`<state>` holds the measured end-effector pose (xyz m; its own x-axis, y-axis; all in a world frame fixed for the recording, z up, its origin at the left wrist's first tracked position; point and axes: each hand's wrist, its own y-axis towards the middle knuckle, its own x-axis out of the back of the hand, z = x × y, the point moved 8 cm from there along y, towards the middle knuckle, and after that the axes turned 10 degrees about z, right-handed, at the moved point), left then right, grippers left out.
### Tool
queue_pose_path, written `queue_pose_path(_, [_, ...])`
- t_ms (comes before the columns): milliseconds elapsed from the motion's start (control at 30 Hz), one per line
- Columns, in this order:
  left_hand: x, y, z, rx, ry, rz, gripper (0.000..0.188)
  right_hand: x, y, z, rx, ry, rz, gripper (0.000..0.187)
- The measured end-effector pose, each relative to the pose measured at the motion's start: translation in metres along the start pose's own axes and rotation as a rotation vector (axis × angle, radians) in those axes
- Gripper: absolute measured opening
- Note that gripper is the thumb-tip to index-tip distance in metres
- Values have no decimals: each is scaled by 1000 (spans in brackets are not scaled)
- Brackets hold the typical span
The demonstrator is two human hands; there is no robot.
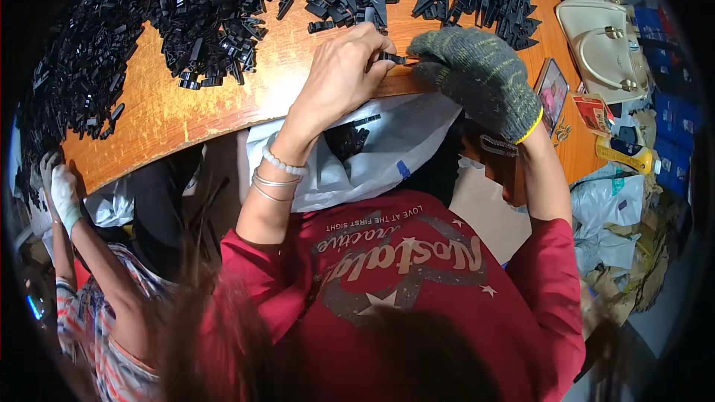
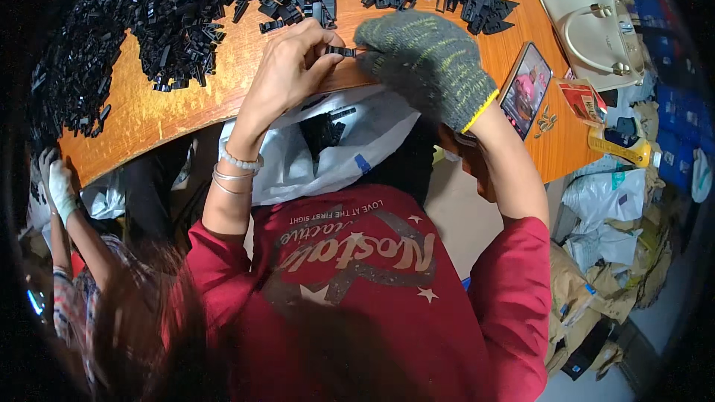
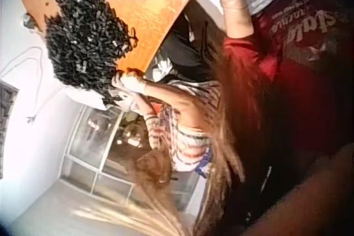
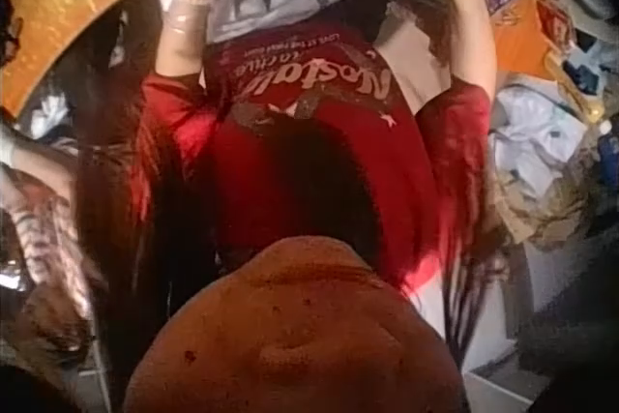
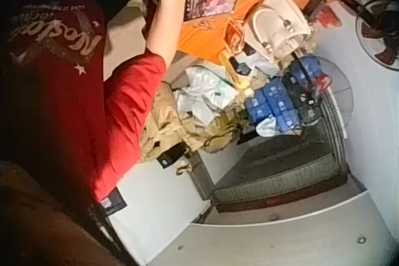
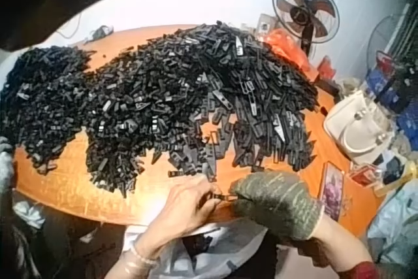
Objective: Assembling small black plastic components by manually inserting metal clips into them at a workbench.
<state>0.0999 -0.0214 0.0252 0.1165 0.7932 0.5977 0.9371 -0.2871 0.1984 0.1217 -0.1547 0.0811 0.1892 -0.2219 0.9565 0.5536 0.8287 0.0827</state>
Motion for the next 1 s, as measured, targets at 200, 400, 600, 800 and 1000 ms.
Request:
queue_pose_path(200, [-2,0,2,43,-23,45,16,0,12,6,-31,-61,66,14])
queue_pose_path(400, [-2,2,1,17,-72,39,17,0,11,-1,-105,50,124,20])
queue_pose_path(600, [-1,4,-1,28,-69,20,14,-38,-15,-15,6,-181,268,41])
queue_pose_path(800, [0,1,0,166,-23,33,13,7,3,26,207,128,-95,29])
queue_pose_path(1000, [-2,-1,-5,66,31,-44,13,11,23,36,159,-11,30,18])
